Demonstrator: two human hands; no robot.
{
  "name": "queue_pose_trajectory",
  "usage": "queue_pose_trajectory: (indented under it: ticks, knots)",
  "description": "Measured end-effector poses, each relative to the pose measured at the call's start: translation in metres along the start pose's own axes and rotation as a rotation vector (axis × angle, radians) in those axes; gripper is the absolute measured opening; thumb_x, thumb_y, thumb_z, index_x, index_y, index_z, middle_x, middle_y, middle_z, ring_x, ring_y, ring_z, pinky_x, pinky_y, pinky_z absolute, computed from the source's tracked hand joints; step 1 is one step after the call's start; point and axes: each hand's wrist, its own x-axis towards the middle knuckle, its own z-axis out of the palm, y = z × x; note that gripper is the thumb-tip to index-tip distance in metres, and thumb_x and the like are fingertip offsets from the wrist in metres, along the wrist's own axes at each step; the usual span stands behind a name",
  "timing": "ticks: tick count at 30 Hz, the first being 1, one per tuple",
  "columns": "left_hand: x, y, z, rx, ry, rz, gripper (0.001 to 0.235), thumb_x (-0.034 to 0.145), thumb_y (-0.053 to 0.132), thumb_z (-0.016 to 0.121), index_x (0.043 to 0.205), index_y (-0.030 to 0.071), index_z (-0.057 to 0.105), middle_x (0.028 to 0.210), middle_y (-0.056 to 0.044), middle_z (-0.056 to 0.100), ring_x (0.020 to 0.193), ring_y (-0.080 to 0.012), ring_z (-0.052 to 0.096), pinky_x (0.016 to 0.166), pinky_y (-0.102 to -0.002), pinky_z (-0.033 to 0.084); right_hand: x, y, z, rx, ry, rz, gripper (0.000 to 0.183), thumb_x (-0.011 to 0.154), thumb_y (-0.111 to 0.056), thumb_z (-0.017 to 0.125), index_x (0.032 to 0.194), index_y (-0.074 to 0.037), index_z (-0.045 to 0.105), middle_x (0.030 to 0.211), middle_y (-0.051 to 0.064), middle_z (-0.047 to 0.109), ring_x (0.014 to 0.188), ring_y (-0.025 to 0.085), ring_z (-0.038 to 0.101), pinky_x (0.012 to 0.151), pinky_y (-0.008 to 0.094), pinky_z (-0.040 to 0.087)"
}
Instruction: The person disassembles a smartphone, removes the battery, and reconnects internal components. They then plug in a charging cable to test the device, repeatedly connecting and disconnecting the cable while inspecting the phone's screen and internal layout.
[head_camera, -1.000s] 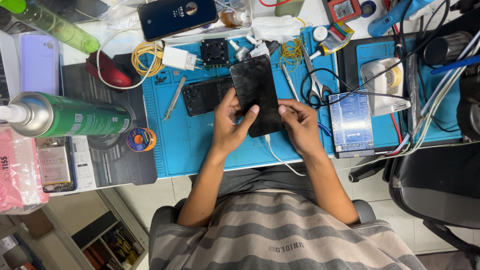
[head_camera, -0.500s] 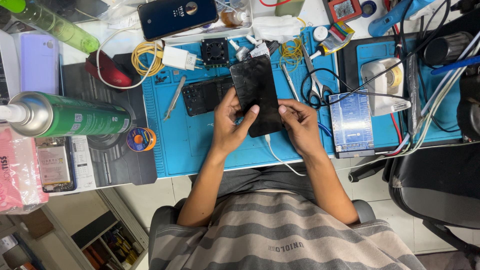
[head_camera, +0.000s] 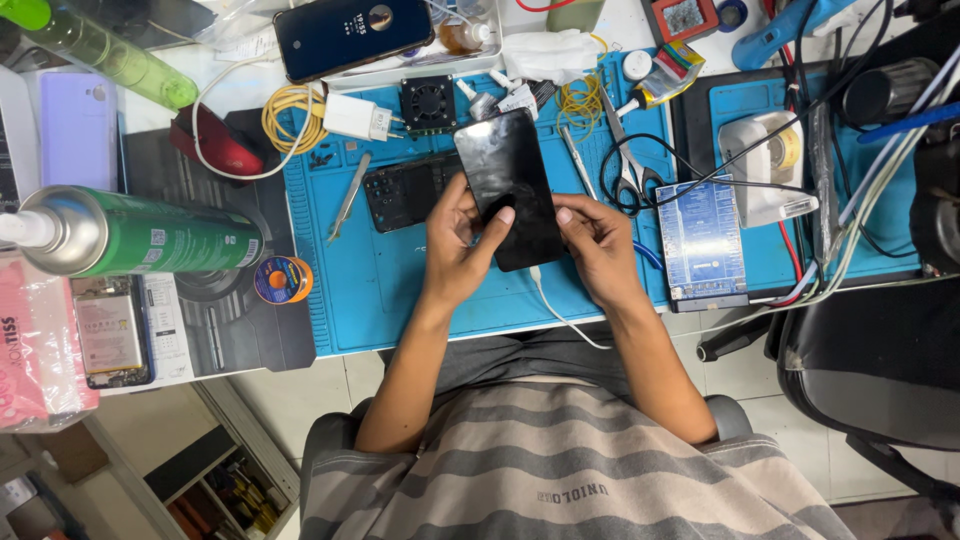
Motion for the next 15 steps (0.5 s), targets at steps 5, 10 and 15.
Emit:
queue_pose_trajectory:
  ticks: [5,10,15]
  knots:
    - [0.000,-0.002,-0.001,-0.113,0.014,0.031,0.044,0.103,0.003,0.066,0.143,-0.003,0.048,0.117,-0.009,0.072,0.108,-0.0103,0.066,0.093,-0.023,0.051,-0.011,-0.050,0.017,-0.267,-0.012,-0.120,0.033,0.105,-0.016,0.061,0.134,0.000,0.062,0.101,0.000,0.071,0.094,0.007,0.064,0.087,0.023,0.050]
    - [-0.003,-0.004,-0.004,-0.126,-0.001,0.075,0.044,0.104,0.003,0.066,0.144,-0.004,0.048,0.118,-0.010,0.072,0.108,-0.0095,0.065,0.093,-0.022,0.050,-0.002,-0.110,0.044,-0.662,0.087,-0.453,0.024,0.106,-0.006,0.068,0.128,0.003,0.067,0.104,0.008,0.073,0.097,0.012,0.070,0.090,0.026,0.055]
    - [-0.007,-0.007,-0.004,-0.151,0.016,0.054,0.046,0.103,0.002,0.068,0.144,-0.004,0.049,0.112,-0.009,0.070,0.093,-0.0071,0.062,0.077,-0.020,0.047,0.041,-0.154,0.088,-0.746,0.113,-0.742,0.009,0.110,-0.002,0.072,0.114,0.006,0.070,0.086,0.009,0.068,0.070,0.012,0.066,0.063,0.025,0.049]
